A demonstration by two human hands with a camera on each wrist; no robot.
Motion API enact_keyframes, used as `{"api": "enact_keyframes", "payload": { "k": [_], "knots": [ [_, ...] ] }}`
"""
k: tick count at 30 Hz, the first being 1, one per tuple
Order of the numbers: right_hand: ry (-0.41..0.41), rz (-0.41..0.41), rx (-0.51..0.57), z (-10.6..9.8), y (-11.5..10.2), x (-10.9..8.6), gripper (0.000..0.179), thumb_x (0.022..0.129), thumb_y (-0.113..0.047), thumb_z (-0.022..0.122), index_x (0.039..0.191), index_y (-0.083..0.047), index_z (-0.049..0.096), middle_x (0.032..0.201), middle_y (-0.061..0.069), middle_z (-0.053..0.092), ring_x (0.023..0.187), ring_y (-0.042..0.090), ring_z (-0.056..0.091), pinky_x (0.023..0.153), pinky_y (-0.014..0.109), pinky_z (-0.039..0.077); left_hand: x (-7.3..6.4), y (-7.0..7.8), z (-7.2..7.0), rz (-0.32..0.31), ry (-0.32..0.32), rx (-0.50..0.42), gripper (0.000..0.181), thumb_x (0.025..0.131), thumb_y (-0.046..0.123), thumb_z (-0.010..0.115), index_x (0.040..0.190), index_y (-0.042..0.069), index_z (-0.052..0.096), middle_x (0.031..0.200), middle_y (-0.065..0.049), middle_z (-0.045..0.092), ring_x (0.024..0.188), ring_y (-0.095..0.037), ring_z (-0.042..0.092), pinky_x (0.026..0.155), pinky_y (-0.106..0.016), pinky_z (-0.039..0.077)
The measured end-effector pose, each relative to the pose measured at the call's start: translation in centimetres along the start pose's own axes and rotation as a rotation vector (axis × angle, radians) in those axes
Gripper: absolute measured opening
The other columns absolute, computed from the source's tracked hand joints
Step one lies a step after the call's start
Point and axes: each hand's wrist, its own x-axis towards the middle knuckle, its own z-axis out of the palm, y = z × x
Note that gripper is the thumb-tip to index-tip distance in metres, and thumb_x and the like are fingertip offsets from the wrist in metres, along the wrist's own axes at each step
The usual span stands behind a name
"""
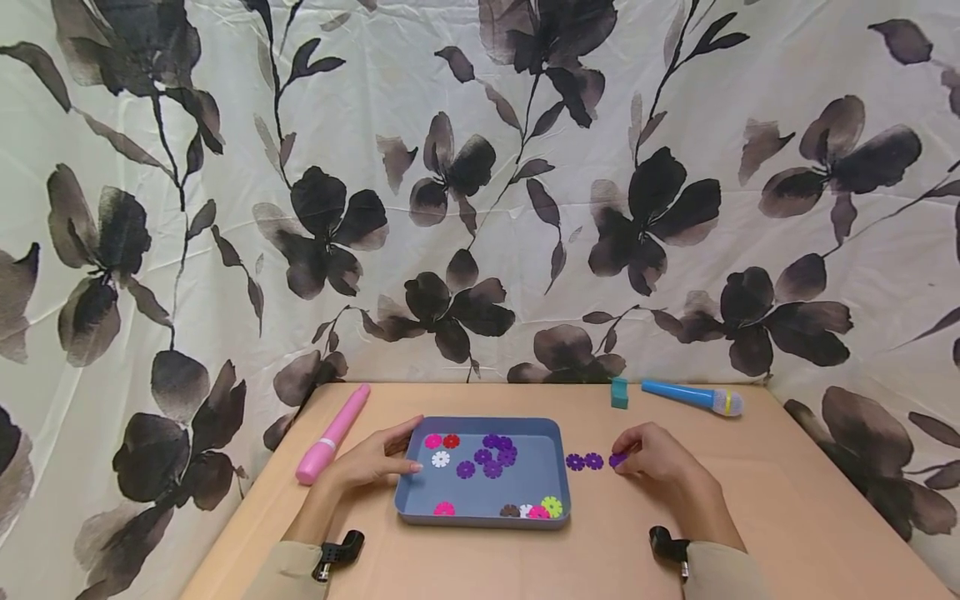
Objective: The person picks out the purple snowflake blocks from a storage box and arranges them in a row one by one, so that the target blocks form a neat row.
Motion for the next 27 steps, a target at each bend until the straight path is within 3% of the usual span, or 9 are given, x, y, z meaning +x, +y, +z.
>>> {"api": "enact_keyframes", "payload": {
  "k": [27],
  "knots": [
    [0.009, 0.063, -0.009, 0.79, -0.59, 0.47, 0.022, 0.082, 0.001, 0.083, 0.102, 0.0, 0.074, 0.09, 0.009, 0.066, 0.077, 0.021, 0.053, 0.058, 0.023, 0.048, -0.09, 0.13, -0.1, -0.007, -0.002, 0.015, 0.097, 0.09, 0.031, 0.083, 0.165, 0.008, 0.026, 0.171, -0.008, 0.029, 0.158, -0.032, 0.029, 0.129, -0.05, 0.025]
  ]
}}
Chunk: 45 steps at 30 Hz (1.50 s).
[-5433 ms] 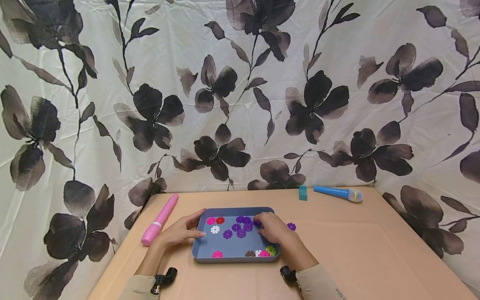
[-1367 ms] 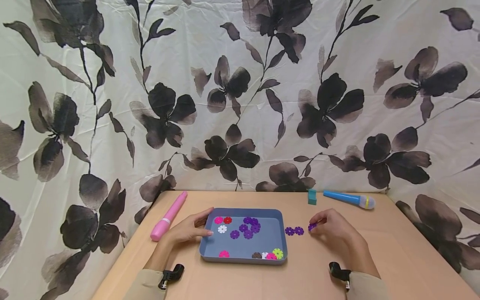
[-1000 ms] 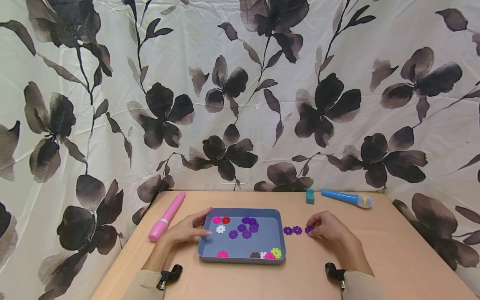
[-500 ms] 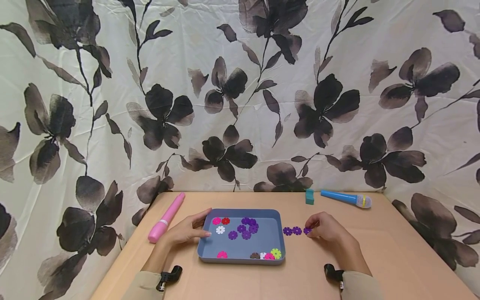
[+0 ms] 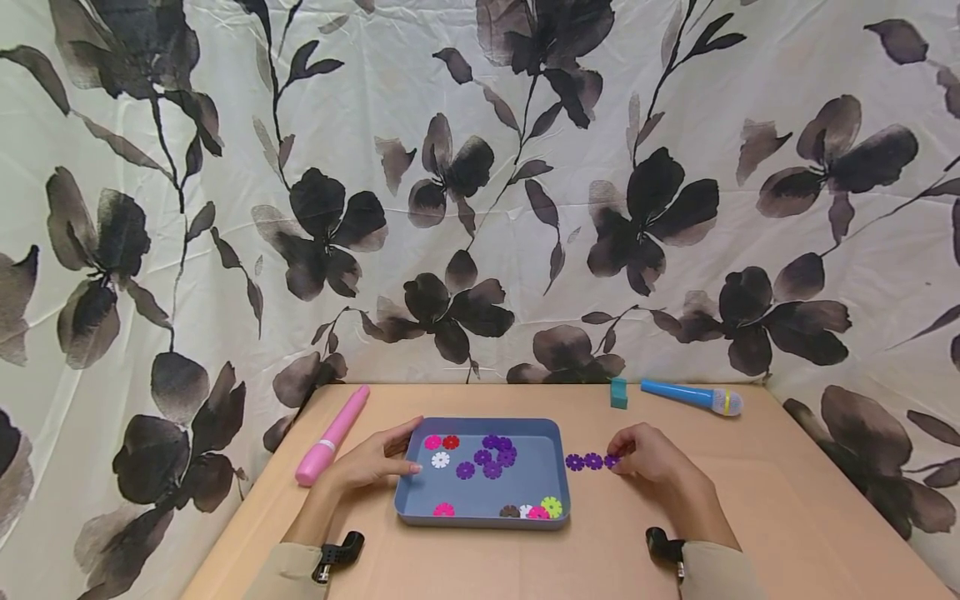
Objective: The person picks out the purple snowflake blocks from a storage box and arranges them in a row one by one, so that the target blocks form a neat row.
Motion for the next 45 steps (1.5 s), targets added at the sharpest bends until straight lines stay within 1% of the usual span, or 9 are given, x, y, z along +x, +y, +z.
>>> {"api": "enact_keyframes", "payload": {
  "k": [5, 9, 12, 15, 20, 24, 28, 37, 45],
  "knots": [
    [0.021, 0.031, -0.026, 0.0, -0.7, 0.2, 0.024, 0.083, 0.0, 0.083, 0.105, -0.001, 0.074, 0.093, 0.008, 0.068, 0.082, 0.023, 0.055, 0.063, 0.026, 0.05, -0.1, -0.1, -0.1, -0.004, 0.005, -0.002, 0.097, 0.09, 0.03, 0.083, 0.165, 0.009, 0.026, 0.171, -0.008, 0.029, 0.158, -0.032, 0.029, 0.129, -0.05, 0.025],
    [0.111, 0.037, -0.058, -0.1, -1.8, 0.5, 0.024, 0.089, -0.001, 0.077, 0.112, -0.003, 0.073, 0.1, 0.009, 0.069, 0.088, 0.023, 0.058, 0.068, 0.028, 0.052, -0.2, -0.2, -0.1, -0.006, 0.009, -0.009, 0.097, 0.09, 0.03, 0.083, 0.165, 0.009, 0.026, 0.172, -0.009, 0.029, 0.158, -0.033, 0.029, 0.129, -0.05, 0.025],
    [0.217, -0.032, -0.067, -0.1, -3.1, 0.6, 0.027, 0.093, -0.004, 0.074, 0.119, -0.004, 0.072, 0.109, 0.013, 0.07, 0.092, 0.022, 0.06, 0.07, 0.027, 0.054, -0.2, -0.1, -0.2, -0.006, 0.008, -0.012, 0.096, 0.09, 0.029, 0.083, 0.165, 0.009, 0.027, 0.172, -0.009, 0.028, 0.158, -0.033, 0.029, 0.129, -0.05, 0.025],
    [0.303, -0.116, -0.064, 0.2, -4.5, 0.9, 0.031, 0.093, -0.01, 0.078, 0.123, -0.006, 0.071, 0.11, 0.013, 0.07, 0.091, 0.021, 0.061, 0.07, 0.023, 0.056, -0.2, 0.0, -0.2, -0.009, 0.006, -0.009, 0.097, 0.09, 0.03, 0.083, 0.166, 0.01, 0.026, 0.172, -0.009, 0.028, 0.158, -0.033, 0.029, 0.129, -0.05, 0.025],
    [0.372, -0.193, -0.062, 1.1, -6.7, 1.2, 0.033, 0.092, -0.012, 0.079, 0.124, -0.011, 0.072, 0.108, 0.007, 0.068, 0.093, 0.02, 0.062, 0.078, 0.021, 0.057, -0.2, 0.0, -0.3, -0.012, 0.011, -0.01, 0.097, 0.09, 0.029, 0.084, 0.166, 0.01, 0.027, 0.171, -0.009, 0.029, 0.157, -0.033, 0.029, 0.129, -0.05, 0.025],
    [0.373, -0.249, -0.045, 2.1, -7.9, 1.6, 0.033, 0.092, -0.008, 0.079, 0.124, -0.011, 0.072, 0.115, 0.006, 0.069, 0.097, 0.02, 0.065, 0.08, 0.021, 0.058, -0.1, -0.1, -0.2, -0.004, 0.005, -0.011, 0.096, 0.09, 0.029, 0.083, 0.166, 0.01, 0.027, 0.171, -0.01, 0.028, 0.157, -0.033, 0.03, 0.129, -0.049, 0.025],
    [0.332, -0.28, -0.035, 3.3, -8.5, 2.1, 0.033, 0.091, -0.009, 0.08, 0.123, -0.011, 0.072, 0.12, 0.005, 0.07, 0.098, 0.02, 0.066, 0.081, 0.022, 0.058, -0.1, -0.2, -0.1, -0.005, 0.002, -0.012, 0.096, 0.09, 0.03, 0.083, 0.166, 0.011, 0.027, 0.172, -0.01, 0.028, 0.157, -0.033, 0.029, 0.129, -0.049, 0.025],
    [0.269, -0.325, -0.005, 5.4, -10.4, 3.5, 0.032, 0.089, -0.01, 0.082, 0.12, -0.011, 0.073, 0.115, 0.008, 0.072, 0.097, 0.026, 0.067, 0.084, 0.029, 0.061, -0.2, 0.2, 0.0, -0.012, 0.002, -0.014, 0.097, 0.09, 0.03, 0.083, 0.166, 0.009, 0.026, 0.172, -0.01, 0.027, 0.158, -0.032, 0.028, 0.129, -0.049, 0.024],
    [0.197, -0.339, 0.026, 7.0, -12.6, 4.7, 0.032, 0.089, -0.01, 0.082, 0.121, -0.011, 0.074, 0.118, 0.008, 0.073, 0.098, 0.025, 0.067, 0.085, 0.027, 0.06, 0.0, 0.2, 0.0, -0.002, -0.009, -0.034, 0.098, 0.09, 0.028, 0.083, 0.166, 0.007, 0.024, 0.172, -0.012, 0.027, 0.157, -0.034, 0.029, 0.129, -0.049, 0.025]
  ]
}}
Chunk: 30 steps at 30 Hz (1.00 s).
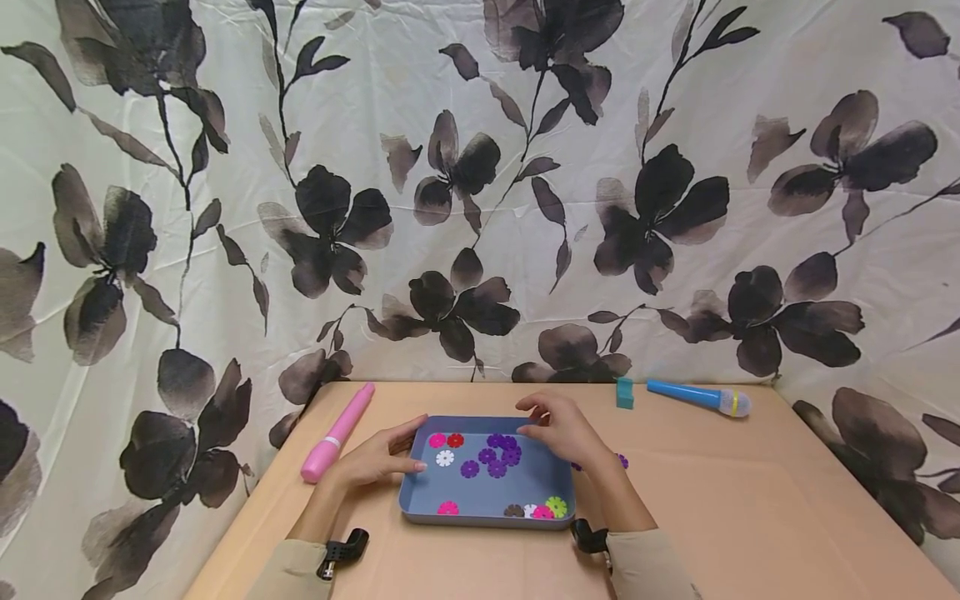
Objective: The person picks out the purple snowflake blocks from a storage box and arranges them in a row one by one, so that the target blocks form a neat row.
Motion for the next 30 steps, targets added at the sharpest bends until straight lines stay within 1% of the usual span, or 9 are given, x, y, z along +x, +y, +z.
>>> {"api": "enact_keyframes", "payload": {
  "k": [2, 5, 7, 8, 11, 15, 18, 24, 30],
  "knots": [
    [-0.01, -0.003, 0.002, 0.6, -0.4, 0.3, 0.032, 0.089, -0.01, 0.082, 0.12, -0.01, 0.074, 0.118, 0.009, 0.073, 0.098, 0.024, 0.068, 0.087, 0.032, 0.06, 0.0, 0.0, 0.0, 0.003, -0.001, -0.002, 0.098, 0.09, 0.027, 0.083, 0.165, 0.006, 0.024, 0.172, -0.013, 0.027, 0.157, -0.035, 0.029, 0.129, -0.05, 0.024],
    [-0.014, 0.01, -0.013, 1.6, -0.7, 0.6, 0.029, 0.089, -0.009, 0.081, 0.118, -0.008, 0.074, 0.114, 0.009, 0.073, 0.095, 0.02, 0.067, 0.086, 0.033, 0.06, 0.1, 0.0, 0.0, 0.005, -0.002, -0.003, 0.098, 0.09, 0.027, 0.083, 0.165, 0.006, 0.024, 0.172, -0.013, 0.027, 0.157, -0.035, 0.029, 0.129, -0.049, 0.024],
    [-0.016, 0.02, -0.02, 2.2, -0.9, 0.6, 0.027, 0.089, -0.007, 0.081, 0.116, -0.007, 0.074, 0.112, 0.007, 0.072, 0.093, 0.018, 0.067, 0.084, 0.032, 0.06, 0.1, -0.1, 0.0, 0.003, -0.002, -0.002, 0.098, 0.09, 0.027, 0.083, 0.166, 0.007, 0.025, 0.172, -0.012, 0.027, 0.157, -0.034, 0.029, 0.129, -0.049, 0.024],
    [-0.019, 0.026, -0.024, 2.6, -0.9, 0.6, 0.027, 0.089, -0.007, 0.081, 0.115, -0.007, 0.074, 0.11, 0.006, 0.072, 0.092, 0.016, 0.066, 0.082, 0.029, 0.059, 0.1, -0.1, -0.1, 0.002, -0.001, -0.001, 0.098, 0.09, 0.027, 0.083, 0.166, 0.007, 0.025, 0.172, -0.012, 0.027, 0.157, -0.034, 0.029, 0.129, -0.049, 0.024],
    [-0.047, 0.028, -0.022, 3.4, -0.9, 0.5, 0.027, 0.089, -0.007, 0.081, 0.115, -0.007, 0.074, 0.109, 0.006, 0.071, 0.091, 0.015, 0.064, 0.078, 0.024, 0.057, 0.0, -0.1, -0.1, 0.001, 0.001, 0.001, 0.097, 0.09, 0.028, 0.084, 0.166, 0.008, 0.025, 0.172, -0.011, 0.028, 0.158, -0.033, 0.029, 0.129, -0.049, 0.024],
    [-0.109, 0.007, -0.012, 4.1, -0.8, 0.3, 0.03, 0.09, -0.007, 0.081, 0.119, -0.003, 0.073, 0.111, 0.013, 0.071, 0.092, 0.019, 0.065, 0.075, 0.023, 0.057, 0.0, -0.2, -0.1, 0.003, -0.002, -0.001, 0.097, 0.09, 0.028, 0.083, 0.166, 0.008, 0.025, 0.172, -0.011, 0.028, 0.158, -0.034, 0.029, 0.129, -0.049, 0.024],
    [-0.158, -0.004, -0.028, 4.6, -0.6, 0.2, 0.032, 0.091, -0.008, 0.08, 0.121, -0.001, 0.072, 0.113, 0.017, 0.07, 0.094, 0.024, 0.065, 0.075, 0.023, 0.057, 0.0, -0.3, -0.1, 0.001, -0.002, -0.005, 0.097, 0.09, 0.028, 0.083, 0.166, 0.009, 0.025, 0.172, -0.011, 0.028, 0.158, -0.034, 0.029, 0.13, -0.049, 0.024],
    [-0.239, -0.021, -0.109, 5.3, -0.1, -0.2, 0.029, 0.091, -0.009, 0.08, 0.119, -0.005, 0.073, 0.104, 0.008, 0.07, 0.087, 0.016, 0.059, 0.068, 0.022, 0.051, 0.2, -0.4, -0.1, 0.004, -0.005, -0.01, 0.097, 0.09, 0.028, 0.083, 0.166, 0.009, 0.025, 0.172, -0.011, 0.027, 0.157, -0.034, 0.029, 0.129, -0.049, 0.024],
    [-0.259, -0.009, -0.129, 5.6, -0.2, -0.3, 0.022, 0.091, -0.009, 0.08, 0.112, -0.007, 0.075, 0.098, 0.004, 0.068, 0.081, 0.013, 0.054, 0.065, 0.021, 0.048, 0.1, -0.3, 0.0, -0.005, -0.004, -0.014, 0.097, 0.09, 0.026, 0.083, 0.166, 0.009, 0.025, 0.172, -0.011, 0.027, 0.158, -0.034, 0.029, 0.129, -0.049, 0.024]
  ]
}}
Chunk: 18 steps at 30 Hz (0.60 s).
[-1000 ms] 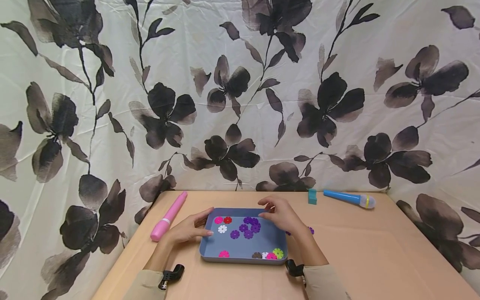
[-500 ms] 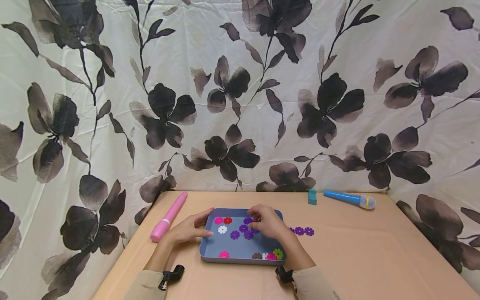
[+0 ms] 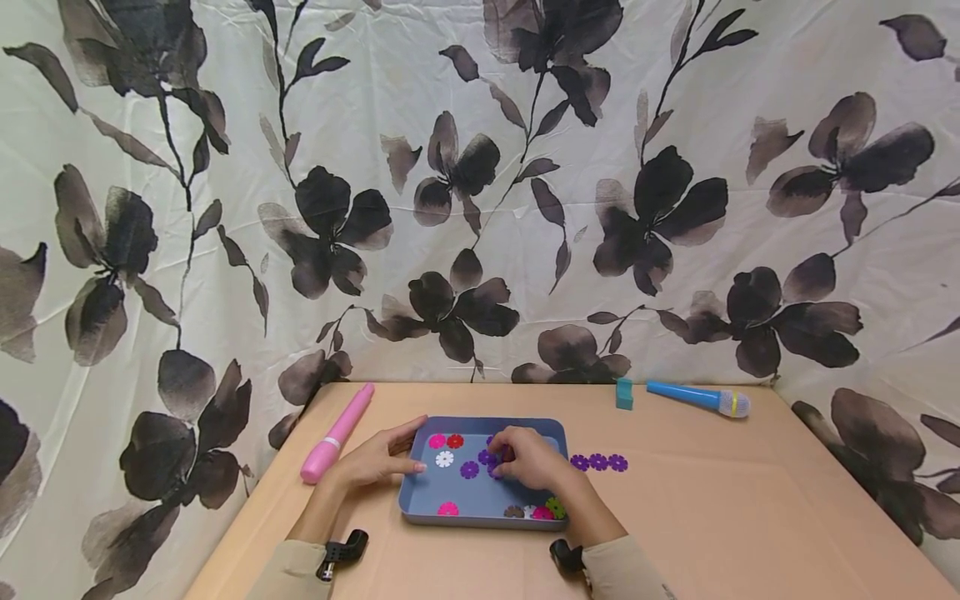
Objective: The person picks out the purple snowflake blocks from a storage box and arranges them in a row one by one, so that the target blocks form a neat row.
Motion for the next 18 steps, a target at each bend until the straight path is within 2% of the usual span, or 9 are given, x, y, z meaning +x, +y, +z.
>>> {"api": "enact_keyframes", "payload": {
  "k": [12, 18],
  "knots": [
    [-0.026, 0.018, -0.034, 1.4, -0.4, -0.2, 0.018, 0.091, -0.011, 0.08, 0.107, -0.013, 0.072, 0.094, -0.002, 0.065, 0.079, 0.01, 0.053, 0.066, 0.02, 0.049, -0.9, -0.2, 0.1, 0.007, 0.009, 0.045, 0.097, 0.091, 0.031, 0.082, 0.165, 0.006, 0.025, 0.171, -0.014, 0.029, 0.156, -0.038, 0.031, 0.127, -0.052, 0.025],
    [-0.021, 0.014, -0.081, 1.3, -0.3, -0.3, 0.014, 0.091, -0.011, 0.081, 0.099, -0.017, 0.071, 0.091, -0.006, 0.063, 0.079, 0.007, 0.052, 0.067, 0.021, 0.046, -0.5, -0.2, 0.3, 0.015, 0.007, 0.02, 0.097, 0.091, 0.031, 0.082, 0.166, 0.007, 0.024, 0.171, -0.013, 0.028, 0.156, -0.037, 0.03, 0.128, -0.042, 0.027]
  ]
}}
